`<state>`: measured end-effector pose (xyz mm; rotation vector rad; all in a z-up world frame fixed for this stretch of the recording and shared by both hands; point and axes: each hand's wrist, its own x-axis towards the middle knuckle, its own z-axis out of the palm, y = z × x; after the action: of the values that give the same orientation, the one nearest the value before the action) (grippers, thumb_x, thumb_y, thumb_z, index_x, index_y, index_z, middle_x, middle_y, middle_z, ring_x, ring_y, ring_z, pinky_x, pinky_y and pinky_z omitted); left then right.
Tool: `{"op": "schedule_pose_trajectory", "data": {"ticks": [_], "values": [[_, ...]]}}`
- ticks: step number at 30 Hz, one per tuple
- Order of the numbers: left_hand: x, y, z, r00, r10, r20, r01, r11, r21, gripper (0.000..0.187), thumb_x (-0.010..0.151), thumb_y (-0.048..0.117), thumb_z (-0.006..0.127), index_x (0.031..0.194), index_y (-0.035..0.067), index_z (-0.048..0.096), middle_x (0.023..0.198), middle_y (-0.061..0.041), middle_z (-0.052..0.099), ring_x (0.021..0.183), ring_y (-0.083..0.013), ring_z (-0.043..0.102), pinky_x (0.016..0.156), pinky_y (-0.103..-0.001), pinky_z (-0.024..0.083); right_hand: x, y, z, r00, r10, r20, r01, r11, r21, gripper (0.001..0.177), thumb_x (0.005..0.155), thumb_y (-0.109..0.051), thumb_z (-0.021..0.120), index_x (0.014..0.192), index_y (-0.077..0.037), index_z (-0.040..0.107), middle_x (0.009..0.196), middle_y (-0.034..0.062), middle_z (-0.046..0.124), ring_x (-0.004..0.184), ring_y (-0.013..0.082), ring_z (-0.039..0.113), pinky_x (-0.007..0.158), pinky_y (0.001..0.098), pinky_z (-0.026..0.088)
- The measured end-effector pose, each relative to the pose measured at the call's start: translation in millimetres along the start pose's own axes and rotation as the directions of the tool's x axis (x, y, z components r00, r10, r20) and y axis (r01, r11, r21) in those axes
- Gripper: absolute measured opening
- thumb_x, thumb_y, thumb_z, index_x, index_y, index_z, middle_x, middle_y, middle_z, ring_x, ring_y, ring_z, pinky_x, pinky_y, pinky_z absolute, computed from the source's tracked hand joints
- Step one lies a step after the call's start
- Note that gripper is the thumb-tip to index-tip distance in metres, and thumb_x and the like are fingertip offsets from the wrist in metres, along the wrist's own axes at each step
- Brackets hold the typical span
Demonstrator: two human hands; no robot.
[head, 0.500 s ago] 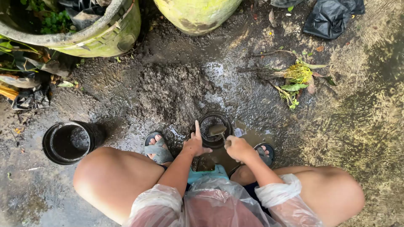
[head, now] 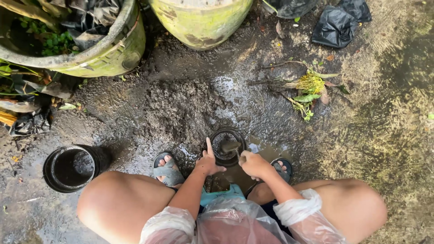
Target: Cleaning and preparing small yellow plant material by hand in a garden nursery.
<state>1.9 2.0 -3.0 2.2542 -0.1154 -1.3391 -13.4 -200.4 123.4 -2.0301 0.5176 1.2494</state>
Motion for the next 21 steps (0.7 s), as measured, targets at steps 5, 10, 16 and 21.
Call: {"op": "schedule_pose_trajectory", "data": {"ticks": [5, 10, 16, 21], "values": [[4.4, -2.9, 2.4, 1.0, -0.006, -0.003, 0.006, 1.0, 0.003, 0.146, 0.081, 0.044, 0.087, 0.156, 0.013, -0.034, 0.157, -0.036, 0.029, 0.132, -0.0548, 0.051, 0.113, -0.066, 0.031, 24.9, 13.4, 11.4, 1.0, 0.01, -0.01, -0.011, 0.999, -0.053, 0.046, 0.096, -0.021, 0.047, 0.133, 0.004, 0.057, 0.091, 0.03, 0.07, 0.043, 0.0253, 0.065, 0.03, 0.0306, 0.054], [-6.5, 4.5, -6.6, 1.0, -0.005, 0.014, 0.005, 1.0, -0.027, 0.144, 0.083, 0.042, 0.086, 0.156, 0.013, -0.035, 0.159, -0.037, 0.025, 0.134, -0.0557, 0.048, 0.114, -0.065, 0.03, 4.7, -0.5, 11.4, 0.998, 0.02, 0.054, -0.019, 1.0, -0.017, 0.043, 0.097, -0.02, 0.053, 0.132, 0.004, 0.06, 0.085, 0.0265, 0.069, 0.043, 0.0228, 0.064, 0.03, 0.0269, 0.053], [-0.9, 1.9, -2.1, 1.0, 0.002, 0.005, -0.002, 1.0, -0.001, 0.145, 0.082, 0.043, 0.086, 0.156, 0.011, -0.034, 0.158, -0.038, 0.026, 0.134, -0.0562, 0.048, 0.113, -0.066, 0.031, 8.4, 5.2, 7.5, 0.998, 0.054, 0.019, -0.052, 0.993, -0.104, 0.04, 0.096, -0.023, 0.049, 0.122, 0.001, 0.066, 0.093, 0.03, 0.069, 0.046, 0.025, 0.066, 0.028, 0.0283, 0.053], [-7.6, 6.1, -4.6, 1.0, 0.007, 0.0, -0.007, 1.0, 0.006, 0.144, 0.083, 0.044, 0.085, 0.156, 0.011, -0.034, 0.158, -0.039, 0.025, 0.134, -0.056, 0.048, 0.113, -0.066, 0.031, 22.9, 11.5, 14.2, 0.998, 0.063, -0.02, -0.065, 0.994, -0.085, 0.05, 0.097, -0.025, 0.048, 0.137, 0.004, 0.056, 0.097, 0.0333, 0.067, 0.047, 0.029, 0.068, 0.031, 0.0325, 0.059]]}}
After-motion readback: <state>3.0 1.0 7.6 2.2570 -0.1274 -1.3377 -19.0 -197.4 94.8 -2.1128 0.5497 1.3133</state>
